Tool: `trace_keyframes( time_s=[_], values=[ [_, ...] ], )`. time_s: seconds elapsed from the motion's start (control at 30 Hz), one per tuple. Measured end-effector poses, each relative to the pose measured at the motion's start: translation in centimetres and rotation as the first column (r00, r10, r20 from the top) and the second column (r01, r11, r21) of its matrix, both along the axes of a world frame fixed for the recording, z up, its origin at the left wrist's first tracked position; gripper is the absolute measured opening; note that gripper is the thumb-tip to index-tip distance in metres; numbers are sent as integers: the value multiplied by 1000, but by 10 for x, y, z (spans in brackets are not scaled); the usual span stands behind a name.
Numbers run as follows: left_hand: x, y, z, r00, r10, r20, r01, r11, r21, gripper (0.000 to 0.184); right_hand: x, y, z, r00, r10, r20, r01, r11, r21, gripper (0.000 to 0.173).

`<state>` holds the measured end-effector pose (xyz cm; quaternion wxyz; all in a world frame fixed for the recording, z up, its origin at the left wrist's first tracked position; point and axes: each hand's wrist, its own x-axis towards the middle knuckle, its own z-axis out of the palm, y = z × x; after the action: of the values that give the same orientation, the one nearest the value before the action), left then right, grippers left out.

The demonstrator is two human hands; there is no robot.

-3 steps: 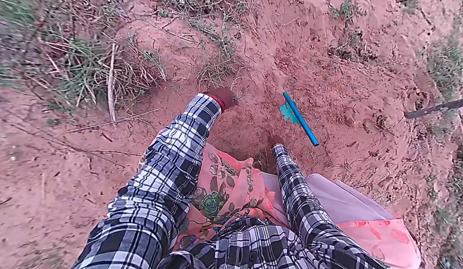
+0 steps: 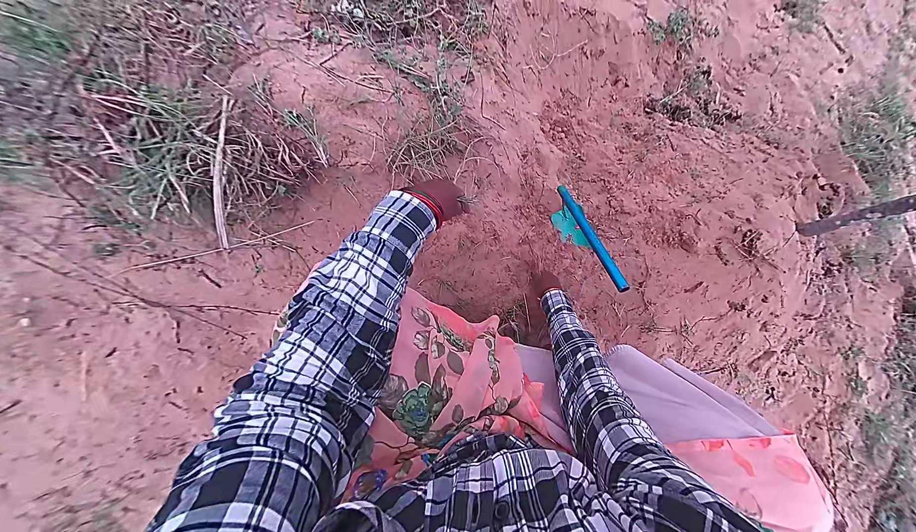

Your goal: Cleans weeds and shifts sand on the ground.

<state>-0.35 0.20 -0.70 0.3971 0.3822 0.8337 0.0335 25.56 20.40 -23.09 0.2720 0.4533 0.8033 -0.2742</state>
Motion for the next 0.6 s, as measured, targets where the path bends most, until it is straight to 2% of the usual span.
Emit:
trace_keyframes(
  time_s=[0.1,0.17,0.27,0.33,0.4,0.43,0.47,0.5,0.57,0.6],
  values=[
    [-2,0,-1,1000,19,12,-19,1000,9,37,4,-15,20,966,-225,-127,222,974,-36,51],
    [-2,-1,-1,1000,21,21,-21,1000,7,37,8,-29,37,897,-378,-230,370,926,-77,46],
    [-1,0,-1,1000,4,14,-4,1000,6,38,4,-33,35,805,-499,-321,497,863,-92,47],
    [-1,0,-1,1000,-8,13,8,1000,-2,38,-3,-25,32,699,-593,-401,599,791,-126,50],
    [-4,0,-2,999,-5,33,6,1000,-11,36,-24,-10,56,564,-637,-526,647,736,-198,53],
    [-4,0,-4,999,7,52,-7,1000,-10,35,-35,1,71,529,-612,-588,628,748,-213,51],
    [-3,1,-8,998,17,66,-17,1000,-9,34,-43,12,83,527,-562,-638,588,783,-204,47],
    [-4,2,-10,997,24,75,-22,1000,-20,34,-49,22,90,568,-514,-643,533,825,-188,46],
    [-7,4,-18,997,27,69,-24,999,-47,35,-47,34,84,787,-337,-516,326,938,-115,44],
    [-9,5,-23,997,29,67,-26,999,-48,36,-37,34,78,890,-187,-416,169,982,-80,45]
  ],
)
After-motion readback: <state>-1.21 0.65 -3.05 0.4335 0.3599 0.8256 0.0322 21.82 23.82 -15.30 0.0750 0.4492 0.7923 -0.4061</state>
